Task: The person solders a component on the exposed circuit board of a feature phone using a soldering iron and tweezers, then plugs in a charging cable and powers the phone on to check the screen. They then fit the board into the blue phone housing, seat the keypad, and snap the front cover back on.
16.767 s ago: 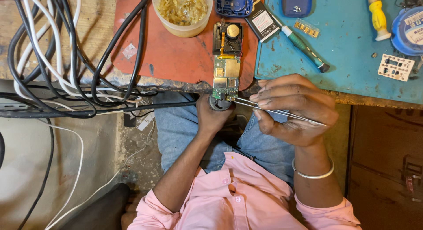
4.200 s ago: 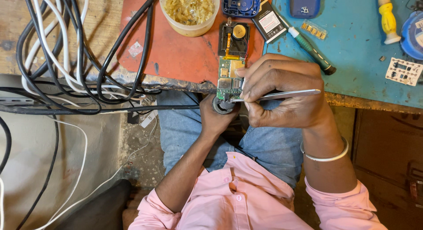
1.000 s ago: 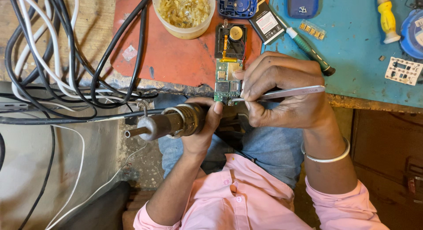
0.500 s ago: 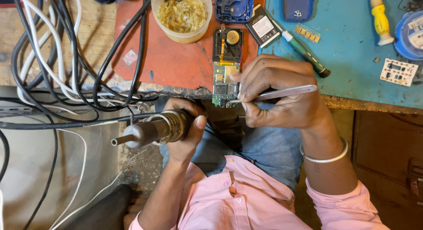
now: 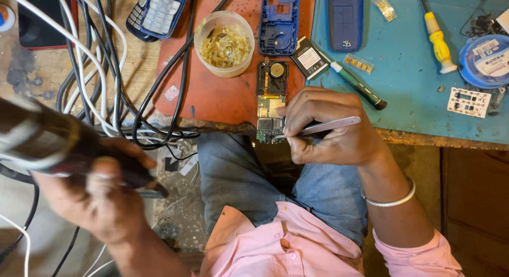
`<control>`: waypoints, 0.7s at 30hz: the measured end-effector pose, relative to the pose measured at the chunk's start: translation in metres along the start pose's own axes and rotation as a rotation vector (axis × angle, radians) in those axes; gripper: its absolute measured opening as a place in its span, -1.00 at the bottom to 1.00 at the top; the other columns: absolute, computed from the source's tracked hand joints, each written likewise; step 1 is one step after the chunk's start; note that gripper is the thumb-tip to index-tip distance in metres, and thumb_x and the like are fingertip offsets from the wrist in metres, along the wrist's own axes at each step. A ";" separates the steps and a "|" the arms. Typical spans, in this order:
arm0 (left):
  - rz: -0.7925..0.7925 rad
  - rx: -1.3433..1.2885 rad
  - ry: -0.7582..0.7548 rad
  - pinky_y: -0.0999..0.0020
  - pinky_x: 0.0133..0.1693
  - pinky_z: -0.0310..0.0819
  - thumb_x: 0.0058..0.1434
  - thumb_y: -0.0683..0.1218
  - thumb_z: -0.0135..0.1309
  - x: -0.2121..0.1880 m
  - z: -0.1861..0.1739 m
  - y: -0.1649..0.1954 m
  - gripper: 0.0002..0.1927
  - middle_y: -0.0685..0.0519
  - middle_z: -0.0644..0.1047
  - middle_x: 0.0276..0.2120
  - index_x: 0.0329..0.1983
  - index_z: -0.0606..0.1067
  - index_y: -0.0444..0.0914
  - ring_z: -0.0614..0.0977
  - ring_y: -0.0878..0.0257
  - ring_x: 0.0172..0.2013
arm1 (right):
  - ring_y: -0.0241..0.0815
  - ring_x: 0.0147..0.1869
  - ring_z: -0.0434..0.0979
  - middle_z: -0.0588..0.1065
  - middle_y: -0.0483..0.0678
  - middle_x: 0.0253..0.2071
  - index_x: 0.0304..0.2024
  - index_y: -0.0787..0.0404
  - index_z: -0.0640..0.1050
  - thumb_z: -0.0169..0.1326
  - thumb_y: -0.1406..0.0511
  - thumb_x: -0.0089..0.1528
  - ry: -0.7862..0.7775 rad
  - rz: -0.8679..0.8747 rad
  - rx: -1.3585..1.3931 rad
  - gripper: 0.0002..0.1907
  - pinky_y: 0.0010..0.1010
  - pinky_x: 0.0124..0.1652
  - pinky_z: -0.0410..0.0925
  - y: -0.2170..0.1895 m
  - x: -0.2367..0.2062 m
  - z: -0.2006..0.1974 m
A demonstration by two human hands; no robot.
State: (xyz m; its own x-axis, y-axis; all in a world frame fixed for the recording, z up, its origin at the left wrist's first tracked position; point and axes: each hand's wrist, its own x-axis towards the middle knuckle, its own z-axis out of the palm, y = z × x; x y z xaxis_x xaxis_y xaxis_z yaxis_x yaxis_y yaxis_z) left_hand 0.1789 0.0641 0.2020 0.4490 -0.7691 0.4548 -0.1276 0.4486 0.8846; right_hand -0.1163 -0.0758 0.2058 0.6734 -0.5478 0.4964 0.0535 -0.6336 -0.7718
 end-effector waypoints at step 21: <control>-0.115 0.866 0.101 0.36 -0.40 0.45 0.36 0.00 0.26 0.032 -0.091 -0.028 -0.60 -0.04 0.55 -0.37 0.05 0.38 -0.31 0.58 0.19 -0.47 | -0.18 -0.24 0.57 0.50 -0.12 -0.37 -0.36 0.24 0.48 0.28 0.48 0.08 0.029 0.014 -0.002 -0.80 -0.19 0.07 0.57 -0.001 0.007 0.000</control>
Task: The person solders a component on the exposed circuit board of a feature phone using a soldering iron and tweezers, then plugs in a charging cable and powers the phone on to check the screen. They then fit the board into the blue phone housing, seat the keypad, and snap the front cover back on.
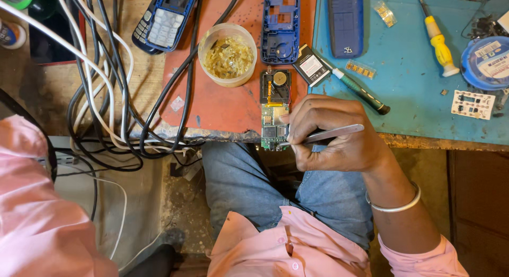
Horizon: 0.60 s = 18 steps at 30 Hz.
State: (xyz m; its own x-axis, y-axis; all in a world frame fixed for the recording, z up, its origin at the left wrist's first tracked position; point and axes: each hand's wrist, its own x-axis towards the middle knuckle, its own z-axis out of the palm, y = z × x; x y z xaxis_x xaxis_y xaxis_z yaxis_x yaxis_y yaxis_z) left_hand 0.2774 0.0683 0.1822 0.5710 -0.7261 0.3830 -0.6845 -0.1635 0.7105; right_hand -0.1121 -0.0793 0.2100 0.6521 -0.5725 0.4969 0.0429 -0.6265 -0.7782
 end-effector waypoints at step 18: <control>0.025 0.054 0.020 0.33 -0.41 0.42 0.24 -0.06 0.33 -0.012 0.002 0.003 -0.65 -0.02 0.55 -0.40 -0.08 0.45 -0.31 0.58 0.16 -0.47 | -0.19 -0.26 0.57 0.50 -0.13 -0.38 -0.36 0.23 0.49 0.27 0.48 0.09 -0.004 -0.006 -0.014 -0.81 -0.19 0.09 0.58 -0.005 -0.004 -0.002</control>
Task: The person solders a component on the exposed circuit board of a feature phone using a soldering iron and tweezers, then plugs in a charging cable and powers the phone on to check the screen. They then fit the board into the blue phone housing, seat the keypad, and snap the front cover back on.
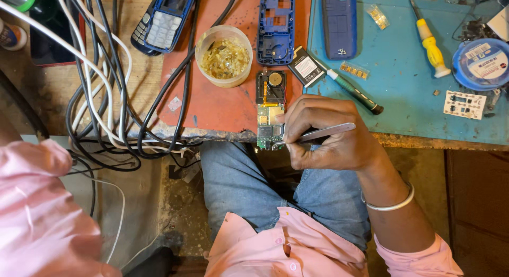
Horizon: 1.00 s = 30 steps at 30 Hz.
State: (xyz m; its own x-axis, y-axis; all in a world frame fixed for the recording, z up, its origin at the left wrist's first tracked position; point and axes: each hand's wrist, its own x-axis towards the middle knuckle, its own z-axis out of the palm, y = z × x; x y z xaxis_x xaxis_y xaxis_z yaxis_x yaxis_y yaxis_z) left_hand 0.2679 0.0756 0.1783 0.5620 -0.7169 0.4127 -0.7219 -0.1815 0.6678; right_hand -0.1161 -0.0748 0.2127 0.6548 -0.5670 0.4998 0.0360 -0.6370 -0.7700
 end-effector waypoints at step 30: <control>0.134 0.095 0.077 0.28 -0.42 0.36 0.04 -0.16 0.44 0.011 0.029 0.031 -0.74 0.01 0.56 -0.46 -0.30 0.57 -0.32 0.57 0.12 -0.47 | -0.19 -0.25 0.56 0.50 -0.13 -0.37 -0.35 0.23 0.49 0.27 0.49 0.08 0.003 0.001 -0.013 -0.80 -0.21 0.06 0.58 0.018 -0.001 -0.003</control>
State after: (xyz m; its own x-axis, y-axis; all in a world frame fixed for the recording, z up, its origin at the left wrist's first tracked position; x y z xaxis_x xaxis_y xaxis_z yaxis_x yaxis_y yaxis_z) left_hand 0.2403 0.0420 0.1854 0.4850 -0.6856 0.5428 -0.8253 -0.1536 0.5434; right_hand -0.1184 -0.0876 0.2001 0.6526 -0.5694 0.4999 0.0257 -0.6427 -0.7657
